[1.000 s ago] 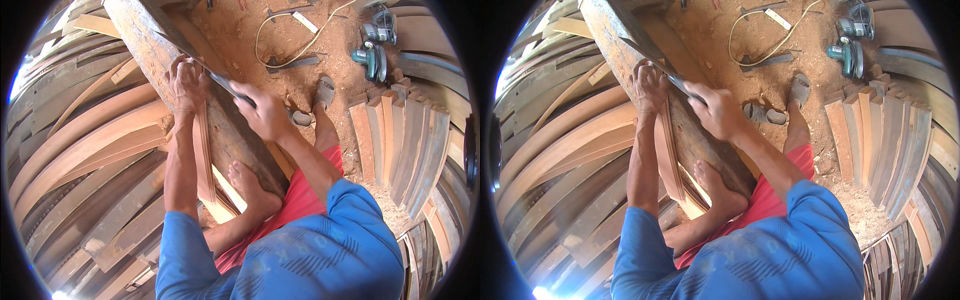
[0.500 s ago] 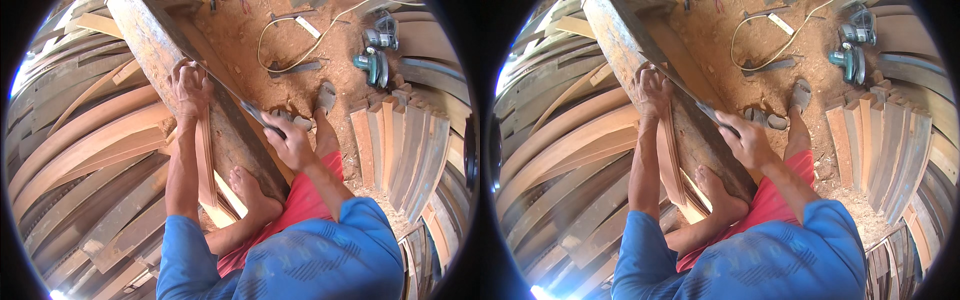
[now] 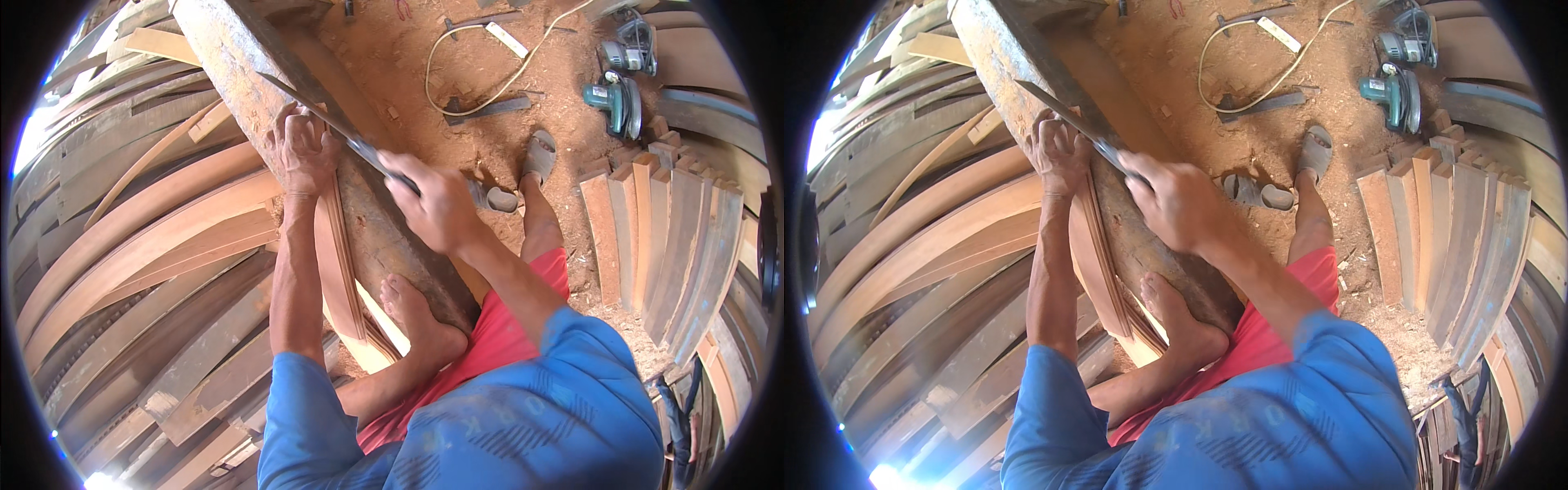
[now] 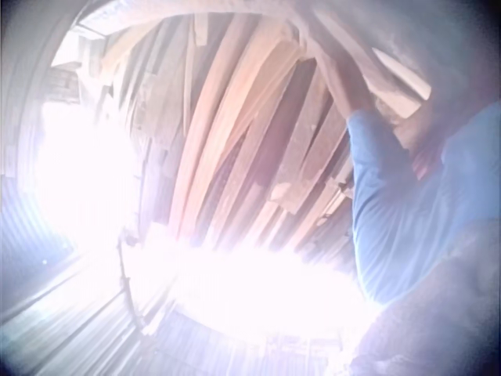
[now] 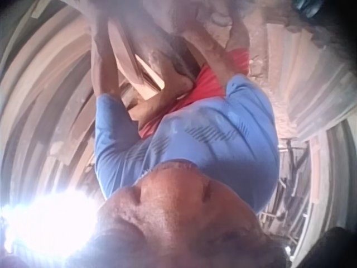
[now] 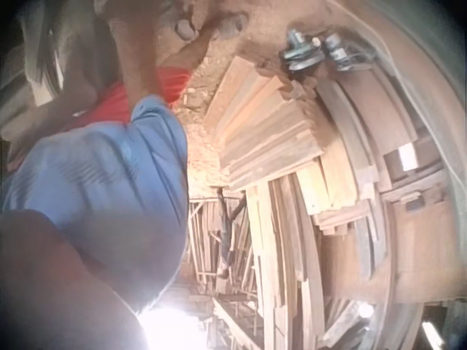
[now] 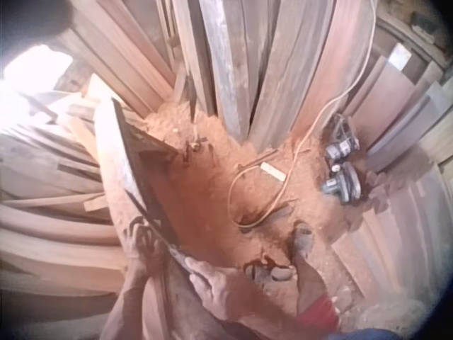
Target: The person uses a hand saw to cut a wood piece while holding it in place with their hand and foot. They make several manual cuts on the wood which is positioned on a large wooden beam.
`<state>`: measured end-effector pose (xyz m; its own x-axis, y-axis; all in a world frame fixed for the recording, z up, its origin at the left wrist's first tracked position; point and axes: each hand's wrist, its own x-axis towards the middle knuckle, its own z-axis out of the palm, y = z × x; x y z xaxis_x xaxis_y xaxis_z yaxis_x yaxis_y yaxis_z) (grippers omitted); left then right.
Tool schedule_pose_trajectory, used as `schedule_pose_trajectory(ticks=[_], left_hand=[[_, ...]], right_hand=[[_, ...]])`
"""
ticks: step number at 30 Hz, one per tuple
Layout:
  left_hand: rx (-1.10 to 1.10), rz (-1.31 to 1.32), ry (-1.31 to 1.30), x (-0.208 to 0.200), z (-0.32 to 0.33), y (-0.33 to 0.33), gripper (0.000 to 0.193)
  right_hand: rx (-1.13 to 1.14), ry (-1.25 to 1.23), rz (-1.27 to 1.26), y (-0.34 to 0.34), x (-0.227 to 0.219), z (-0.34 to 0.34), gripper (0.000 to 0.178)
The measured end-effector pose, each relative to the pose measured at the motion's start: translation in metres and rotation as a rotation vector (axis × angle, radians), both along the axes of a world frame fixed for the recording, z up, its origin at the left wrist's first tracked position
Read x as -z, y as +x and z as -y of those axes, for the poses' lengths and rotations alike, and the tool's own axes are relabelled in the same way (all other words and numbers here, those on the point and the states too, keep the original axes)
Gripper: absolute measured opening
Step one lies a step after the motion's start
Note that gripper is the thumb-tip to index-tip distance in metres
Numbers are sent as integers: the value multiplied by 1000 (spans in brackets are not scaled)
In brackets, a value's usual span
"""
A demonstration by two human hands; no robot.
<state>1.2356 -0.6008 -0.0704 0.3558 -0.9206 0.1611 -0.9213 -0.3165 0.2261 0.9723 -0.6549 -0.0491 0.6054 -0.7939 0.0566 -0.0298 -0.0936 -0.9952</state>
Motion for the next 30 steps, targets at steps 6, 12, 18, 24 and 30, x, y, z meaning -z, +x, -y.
schedule_pose_trajectory(ticks=[6,12,18,24,30], left_hand=[[-2,35,-2,0,-6,10,42],[24,13,-30,2,-3,6,44],[-22,19,-36,-3,2,2,39],[-6,24,-13,3,2,1,37],[-13,-37,-42,1,-3,6,42]], right_hand=[[-60,53,-38,-29,-6,-9,32],[-20,56,47,5,6,1,31],[-33,92,80,-41,6,-14,32],[-49,99,37,9,13,13,32],[-90,73,24,-31,0,6,31]])
